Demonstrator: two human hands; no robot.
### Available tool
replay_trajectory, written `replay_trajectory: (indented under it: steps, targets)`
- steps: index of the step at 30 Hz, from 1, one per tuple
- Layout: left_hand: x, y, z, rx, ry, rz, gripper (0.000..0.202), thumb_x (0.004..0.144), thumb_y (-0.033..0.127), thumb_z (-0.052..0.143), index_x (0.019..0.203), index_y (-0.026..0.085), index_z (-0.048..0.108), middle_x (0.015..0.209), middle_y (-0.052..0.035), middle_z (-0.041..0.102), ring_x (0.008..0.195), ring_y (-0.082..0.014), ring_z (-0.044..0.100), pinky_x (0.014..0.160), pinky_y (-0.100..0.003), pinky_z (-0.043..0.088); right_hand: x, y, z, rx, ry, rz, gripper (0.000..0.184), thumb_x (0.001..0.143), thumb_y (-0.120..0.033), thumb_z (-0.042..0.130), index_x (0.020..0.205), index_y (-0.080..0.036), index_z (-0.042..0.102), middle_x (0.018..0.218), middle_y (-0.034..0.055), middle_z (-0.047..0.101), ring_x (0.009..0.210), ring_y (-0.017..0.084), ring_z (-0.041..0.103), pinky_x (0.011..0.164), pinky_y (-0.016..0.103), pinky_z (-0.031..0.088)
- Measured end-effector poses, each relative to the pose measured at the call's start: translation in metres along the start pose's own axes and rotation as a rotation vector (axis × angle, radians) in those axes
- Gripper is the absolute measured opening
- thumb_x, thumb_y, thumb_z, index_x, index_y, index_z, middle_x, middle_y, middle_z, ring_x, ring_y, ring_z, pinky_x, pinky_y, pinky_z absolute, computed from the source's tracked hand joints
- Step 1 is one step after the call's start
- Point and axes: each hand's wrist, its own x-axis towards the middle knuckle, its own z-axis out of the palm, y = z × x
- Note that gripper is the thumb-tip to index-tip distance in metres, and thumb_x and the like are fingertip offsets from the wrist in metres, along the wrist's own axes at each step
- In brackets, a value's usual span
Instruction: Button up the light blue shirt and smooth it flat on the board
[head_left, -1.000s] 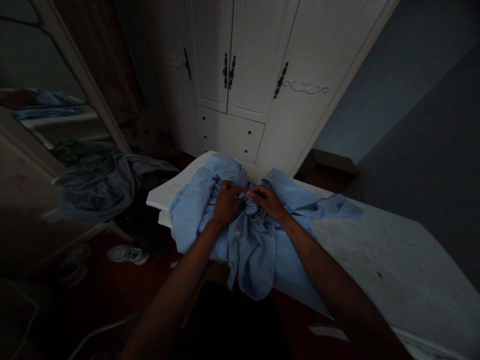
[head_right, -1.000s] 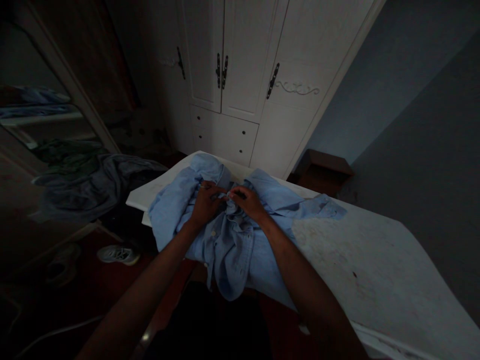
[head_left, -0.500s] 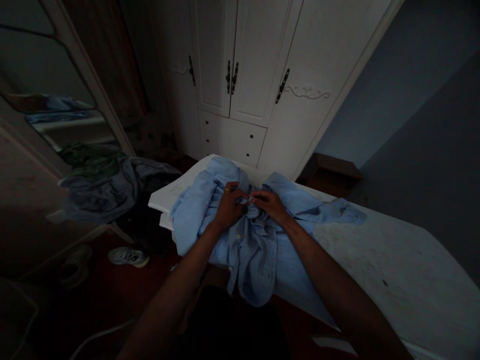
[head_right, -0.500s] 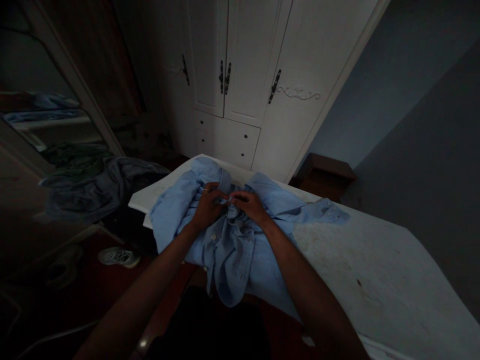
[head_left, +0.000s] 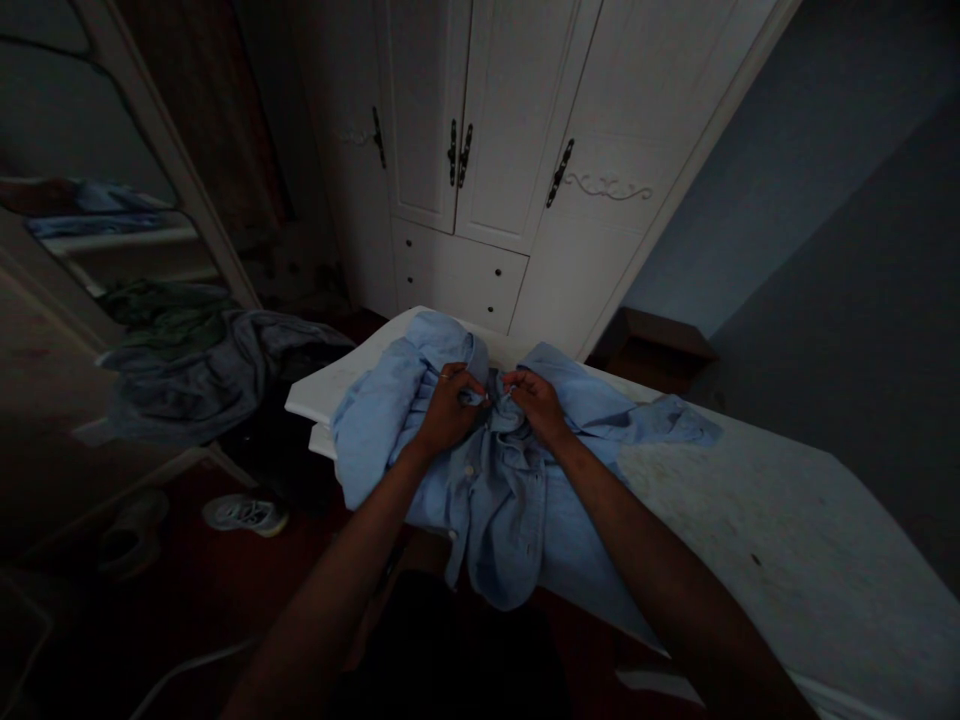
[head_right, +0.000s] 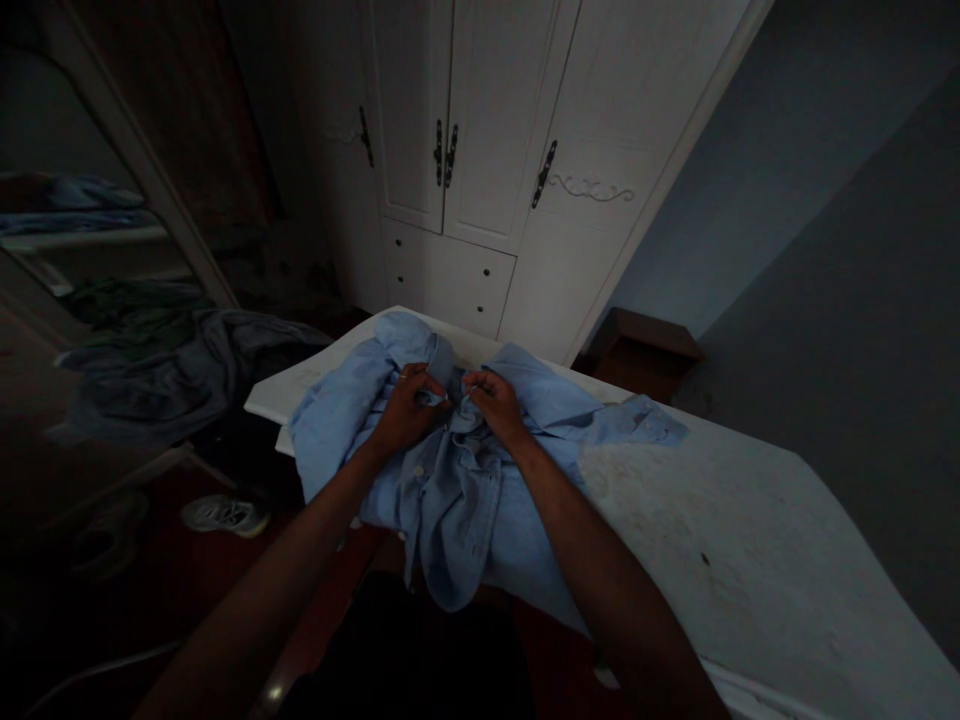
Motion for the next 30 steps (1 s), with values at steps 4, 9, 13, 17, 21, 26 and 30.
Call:
replay_trajectory:
  steps: [4, 9, 13, 17, 21, 26, 30]
  targets:
    - [0.000, -0.001, 0.000, -0.005, 0.121, -0.043, 0.020, 0.067, 0.007, 0.065, 0.079, 0.019, 0.056, 0.098, -0.0040, 0.056, 0.103, -0.0199, 0.054, 0.091, -0.033, 0.044, 0.000, -0.002, -0.001, 0.129, 0.135, -0.020, 0.014, 0.060, -0.027, 0.056, 0.071, -0.020, 0.061, 0.066, -0.0029, 0.057, 0.062, 0.012, 0.048, 0.059, 0.024, 0.038]
    - [0.003, -0.002, -0.004, -0.033, 0.401, -0.226, 0.018, 0.068, 0.009, 0.059, 0.074, 0.021, 0.046, 0.078, 0.0018, 0.049, 0.077, -0.0157, 0.049, 0.076, -0.029, 0.042, 0.006, -0.006, -0.016, 0.369, 0.303, -0.052, 0.014, 0.051, -0.023, 0.048, 0.063, -0.020, 0.055, 0.058, -0.0029, 0.047, 0.056, 0.012, 0.042, 0.054, 0.025, 0.033]
    - [0.008, -0.005, -0.011, -0.134, 0.644, -0.381, 0.016, 0.072, 0.012, 0.058, 0.079, 0.021, 0.046, 0.076, 0.0031, 0.048, 0.075, -0.0143, 0.048, 0.076, -0.028, 0.041, 0.013, -0.009, -0.040, 0.511, 0.405, -0.028, 0.018, 0.048, -0.022, 0.048, 0.066, -0.022, 0.052, 0.057, -0.0035, 0.046, 0.055, 0.013, 0.044, 0.055, 0.026, 0.038]
    - [0.011, -0.006, -0.017, -0.185, 0.842, -0.506, 0.015, 0.075, 0.013, 0.057, 0.084, 0.020, 0.047, 0.087, 0.0002, 0.051, 0.085, -0.0152, 0.051, 0.086, -0.029, 0.043, 0.017, -0.009, -0.063, 0.586, 0.458, -0.015, 0.019, 0.052, -0.025, 0.051, 0.070, -0.023, 0.049, 0.057, -0.0052, 0.046, 0.053, 0.013, 0.048, 0.057, 0.028, 0.045]
    - [0.009, -0.003, -0.021, -0.166, 0.884, -0.523, 0.016, 0.079, 0.017, 0.054, 0.093, 0.021, 0.047, 0.099, -0.0029, 0.053, 0.101, -0.0173, 0.052, 0.098, -0.032, 0.040, 0.018, -0.010, -0.076, 0.616, 0.500, -0.044, 0.015, 0.058, -0.028, 0.056, 0.071, -0.023, 0.051, 0.059, -0.0045, 0.052, 0.058, 0.015, 0.056, 0.062, 0.032, 0.051]
    - [0.004, 0.001, -0.025, -0.121, 0.898, -0.486, 0.022, 0.080, 0.018, 0.050, 0.101, 0.021, 0.044, 0.110, -0.0060, 0.051, 0.110, -0.0191, 0.050, 0.106, -0.036, 0.037, 0.015, -0.017, -0.066, 0.489, 0.444, -0.028, 0.025, 0.066, -0.040, 0.068, 0.079, -0.023, 0.056, 0.071, -0.0018, 0.061, 0.069, 0.018, 0.063, 0.068, 0.034, 0.055]
    - [-0.002, 0.001, -0.030, -0.098, 0.843, -0.481, 0.033, 0.077, 0.024, 0.058, 0.106, 0.021, 0.043, 0.114, -0.0071, 0.051, 0.113, -0.0196, 0.051, 0.106, -0.035, 0.038, 0.007, -0.023, -0.044, 0.424, 0.354, 0.050, 0.062, 0.048, -0.026, 0.085, 0.104, -0.025, 0.059, 0.097, -0.0019, 0.065, 0.075, 0.015, 0.064, 0.068, 0.028, 0.056]
